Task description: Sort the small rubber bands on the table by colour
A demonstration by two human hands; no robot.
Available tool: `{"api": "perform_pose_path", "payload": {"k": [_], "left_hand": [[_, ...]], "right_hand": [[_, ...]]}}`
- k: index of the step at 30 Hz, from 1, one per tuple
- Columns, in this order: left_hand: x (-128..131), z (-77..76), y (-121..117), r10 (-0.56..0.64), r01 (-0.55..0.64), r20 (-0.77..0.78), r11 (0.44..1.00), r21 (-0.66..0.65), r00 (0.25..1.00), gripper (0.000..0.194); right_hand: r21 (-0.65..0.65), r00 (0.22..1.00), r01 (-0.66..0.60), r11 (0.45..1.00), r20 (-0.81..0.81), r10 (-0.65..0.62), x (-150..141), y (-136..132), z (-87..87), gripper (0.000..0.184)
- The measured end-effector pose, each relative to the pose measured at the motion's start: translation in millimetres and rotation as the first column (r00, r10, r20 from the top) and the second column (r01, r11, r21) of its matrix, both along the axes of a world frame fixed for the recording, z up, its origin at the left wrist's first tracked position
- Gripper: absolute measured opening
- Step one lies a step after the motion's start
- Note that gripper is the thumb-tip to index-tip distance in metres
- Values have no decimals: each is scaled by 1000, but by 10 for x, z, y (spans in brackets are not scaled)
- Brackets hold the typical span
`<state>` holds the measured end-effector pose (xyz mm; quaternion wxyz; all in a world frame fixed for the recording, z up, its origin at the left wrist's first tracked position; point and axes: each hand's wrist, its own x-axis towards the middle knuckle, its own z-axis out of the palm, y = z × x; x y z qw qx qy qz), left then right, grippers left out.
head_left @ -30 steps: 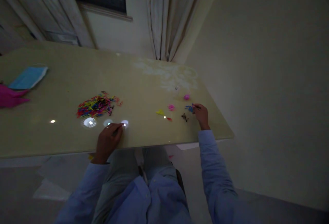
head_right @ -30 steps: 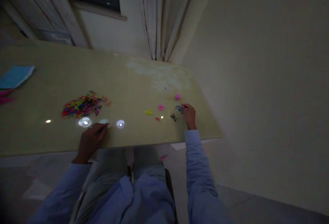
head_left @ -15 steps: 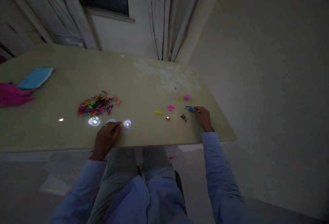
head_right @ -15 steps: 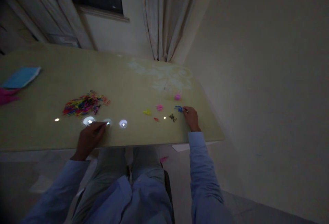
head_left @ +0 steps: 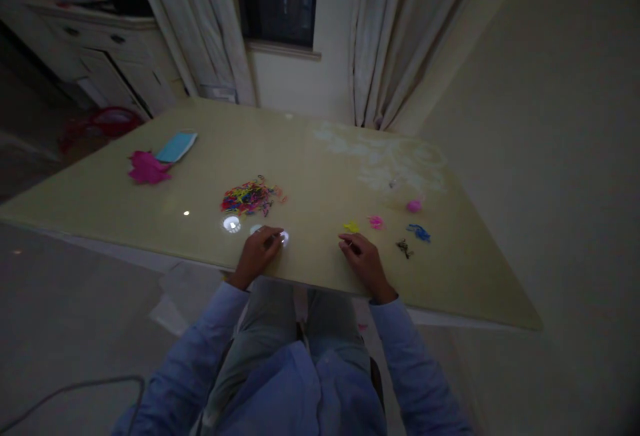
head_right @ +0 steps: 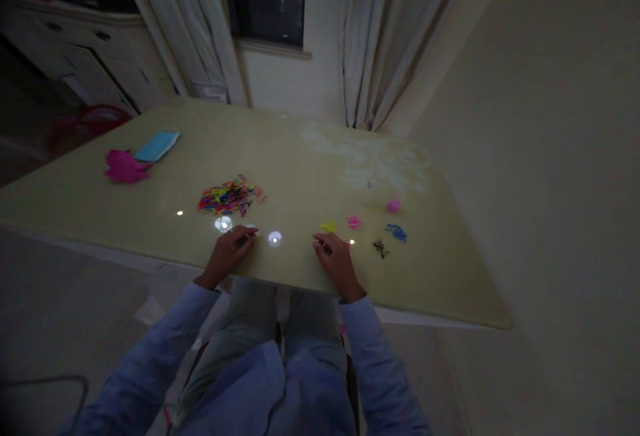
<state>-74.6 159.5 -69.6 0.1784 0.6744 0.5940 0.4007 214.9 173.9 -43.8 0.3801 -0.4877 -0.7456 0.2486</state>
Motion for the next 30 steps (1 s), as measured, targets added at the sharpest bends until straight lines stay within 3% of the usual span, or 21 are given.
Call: {"api": "perform_pose_path", "payload": {"k": [4,8,13,16,20,30], "left_hand": [[-144,69,181,60,-62,-53,998,-31,997,29],[-294,212,577,29,-38,-242,999,-34,970,30],[-376,459,1152,-184,116,-525,980,-160,831,37],[-436,549,1392,-250,88,-624,956,-279,740,39],[-556,581,1566,-266,47,-670,944,-326,693,40],[-535,611,1773,-409,210,-670,909,-360,619,29]], "right_hand": [[-11,999,-41,999,28,41,-163,-41,-122,23],[-20,1000,-18,1000,-2,18,-116,-44,-152,22],[-29,1000,-27,999,-2,27,-89,-34,-155,21],[-26,1000,-24,999,3,24,-97,-42,-161,21],[-29,1000,-26,999,2,26,-104,-54,-152,21],[-43,999,-36,998,-1,36,-101,-60,-140,21]]}}
